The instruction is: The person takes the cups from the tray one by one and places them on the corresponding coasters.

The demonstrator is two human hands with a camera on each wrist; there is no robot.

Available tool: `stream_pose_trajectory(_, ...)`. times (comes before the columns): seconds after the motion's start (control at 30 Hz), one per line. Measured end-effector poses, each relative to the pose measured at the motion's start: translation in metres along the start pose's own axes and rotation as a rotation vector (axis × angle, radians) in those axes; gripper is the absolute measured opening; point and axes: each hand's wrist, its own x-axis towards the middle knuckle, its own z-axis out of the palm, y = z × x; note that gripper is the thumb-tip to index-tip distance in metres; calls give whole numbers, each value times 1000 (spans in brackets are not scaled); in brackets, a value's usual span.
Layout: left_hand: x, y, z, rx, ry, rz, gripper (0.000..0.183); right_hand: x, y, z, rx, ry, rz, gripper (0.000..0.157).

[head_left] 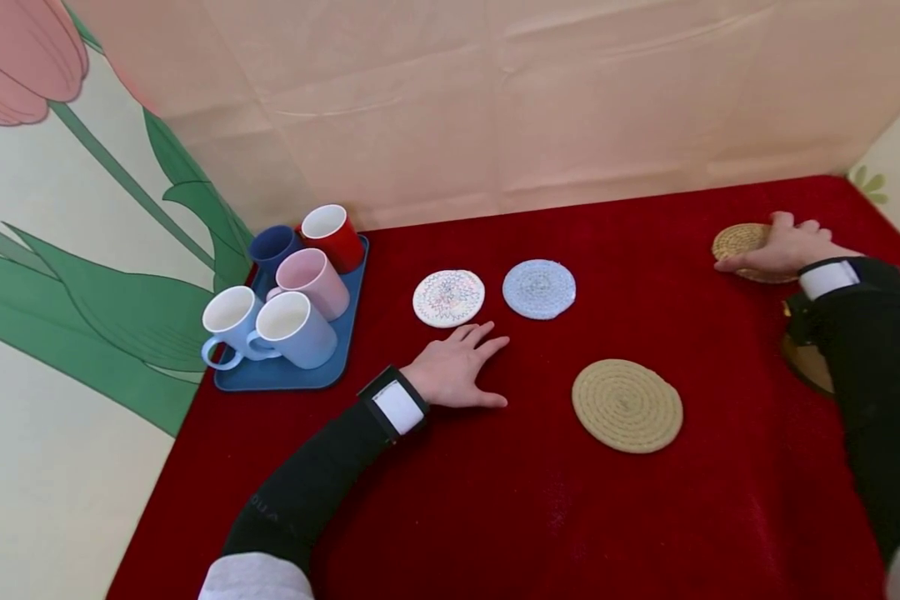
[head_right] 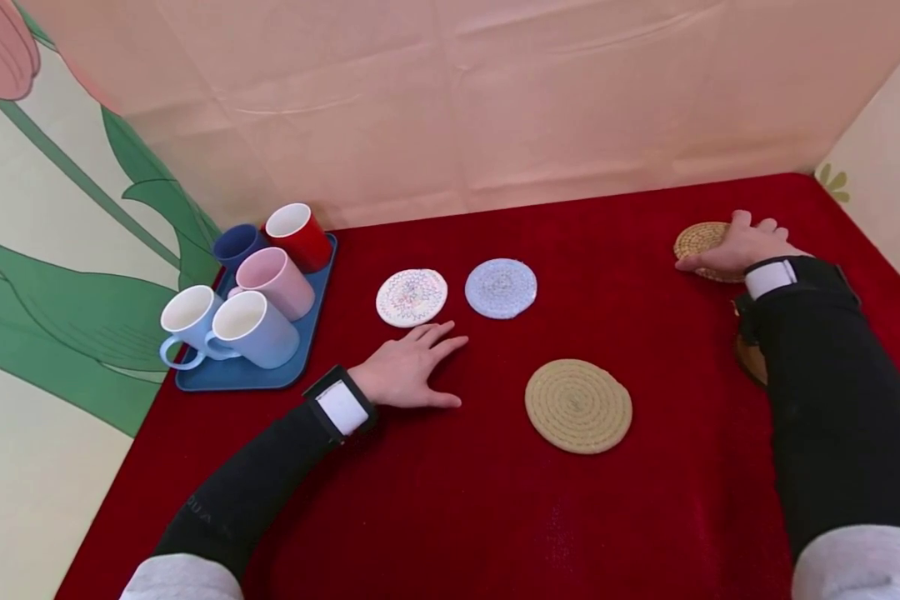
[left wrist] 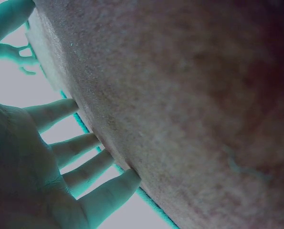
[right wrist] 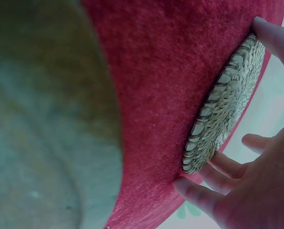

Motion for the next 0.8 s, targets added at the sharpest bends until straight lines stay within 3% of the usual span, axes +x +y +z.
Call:
stream_pose_trajectory(0.3,-1,0,-1,4,2,-2,90,-2,-6,-2,-12,-45,-80,121)
stream_pose_trajectory(0.8,-2,-1,-2,0,7,6,90,-9,-33,4,-25,-66,-158,114)
